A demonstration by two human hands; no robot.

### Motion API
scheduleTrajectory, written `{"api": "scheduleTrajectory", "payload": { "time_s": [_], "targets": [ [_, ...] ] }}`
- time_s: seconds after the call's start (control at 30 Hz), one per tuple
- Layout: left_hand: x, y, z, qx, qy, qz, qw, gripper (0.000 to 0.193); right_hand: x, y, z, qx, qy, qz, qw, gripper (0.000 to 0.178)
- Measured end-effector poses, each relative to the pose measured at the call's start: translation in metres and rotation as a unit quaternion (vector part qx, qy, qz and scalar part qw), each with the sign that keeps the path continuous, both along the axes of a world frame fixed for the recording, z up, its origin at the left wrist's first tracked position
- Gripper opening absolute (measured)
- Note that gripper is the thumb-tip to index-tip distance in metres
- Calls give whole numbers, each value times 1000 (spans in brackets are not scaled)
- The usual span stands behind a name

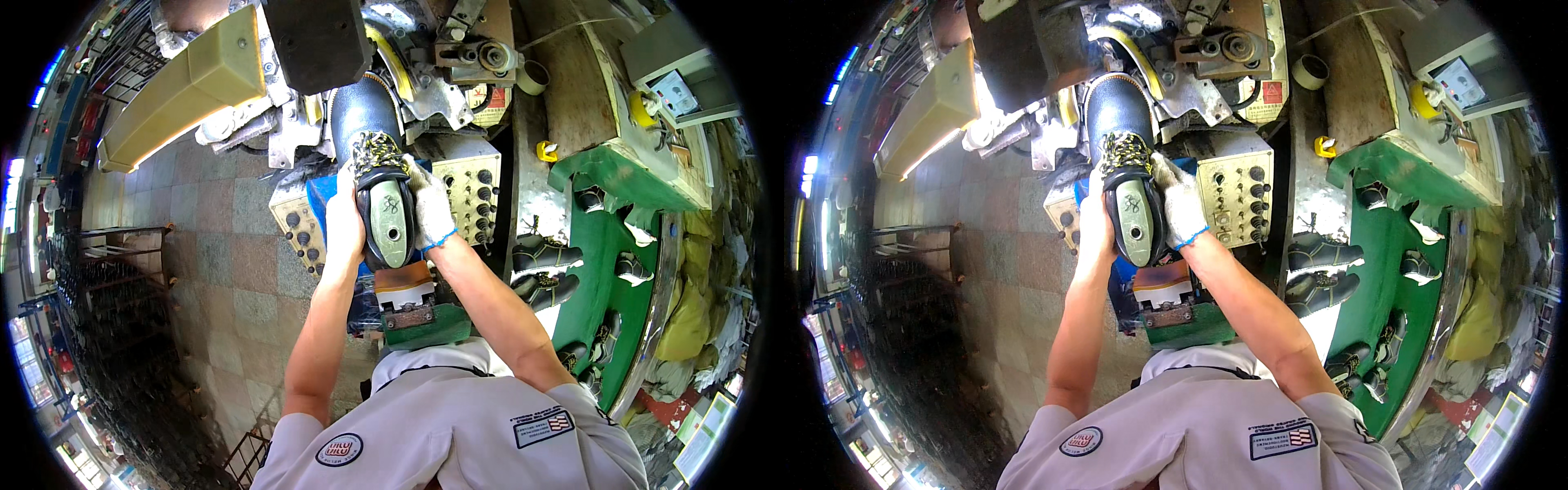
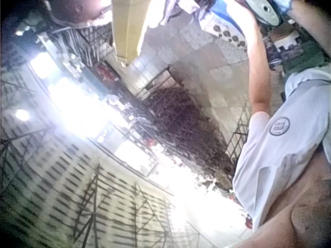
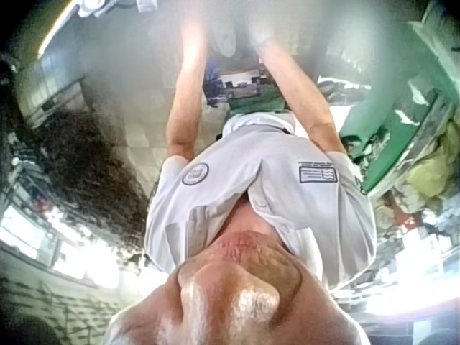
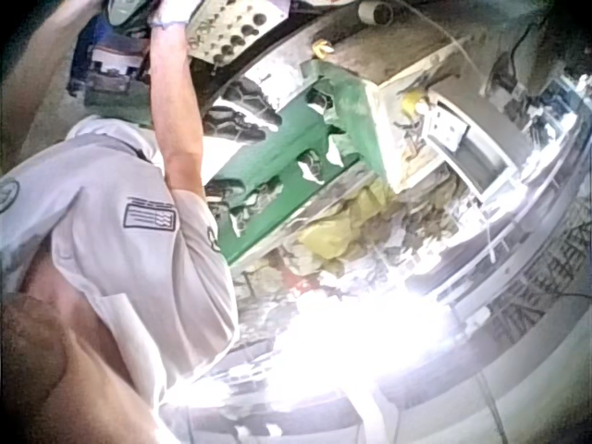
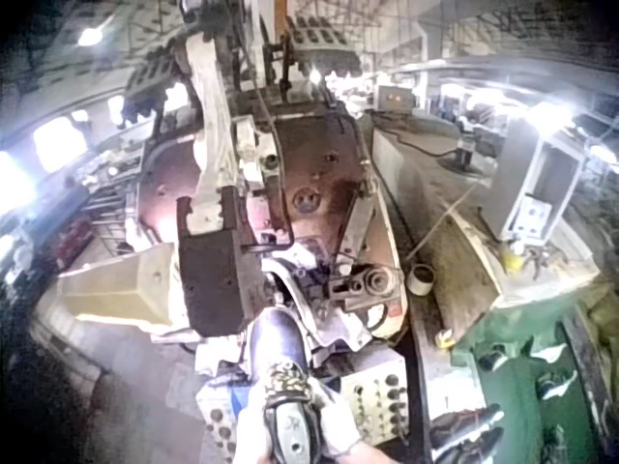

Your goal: The person takes a shoe from a conveyor belt, positions it on the support of a lasting machine, operates the machine to secure the upper material to the sole, and places the shoe back onto the belt.

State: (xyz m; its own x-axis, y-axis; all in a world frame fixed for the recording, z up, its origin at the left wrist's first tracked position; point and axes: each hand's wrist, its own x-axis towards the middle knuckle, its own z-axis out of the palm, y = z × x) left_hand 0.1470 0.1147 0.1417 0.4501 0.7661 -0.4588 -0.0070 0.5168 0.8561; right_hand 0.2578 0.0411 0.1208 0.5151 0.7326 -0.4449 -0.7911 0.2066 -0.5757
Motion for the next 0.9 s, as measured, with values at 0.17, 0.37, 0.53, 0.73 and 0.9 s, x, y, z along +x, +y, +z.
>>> {"api": "scheduleTrajectory", "payload": {
  "time_s": [0.17, 0.37, 0.53, 0.73, 0.9],
  "targets": [
    [-2, 0, 5, -15, 2, -10, 1000, 59, -4, 0, 3, -6, -35, -2, 999, 33],
    [5, -4, -4, -20, -48, 23, 998, 62, -3, -1, -5, -33, -105, 0, 994, 37],
    [-12, -4, -37, 51, -12, 36, 998, 50, -3, -17, -11, -138, -251, -6, 958, 43],
    [-99, -91, -153, 238, 338, -100, 905, 66, 33, -189, -42, -71, -177, -116, 975, 51],
    [-137, -165, -308, 180, 274, -135, 935, 84, 24, -274, -18, -204, -117, -152, 960, 40]
  ]
}}
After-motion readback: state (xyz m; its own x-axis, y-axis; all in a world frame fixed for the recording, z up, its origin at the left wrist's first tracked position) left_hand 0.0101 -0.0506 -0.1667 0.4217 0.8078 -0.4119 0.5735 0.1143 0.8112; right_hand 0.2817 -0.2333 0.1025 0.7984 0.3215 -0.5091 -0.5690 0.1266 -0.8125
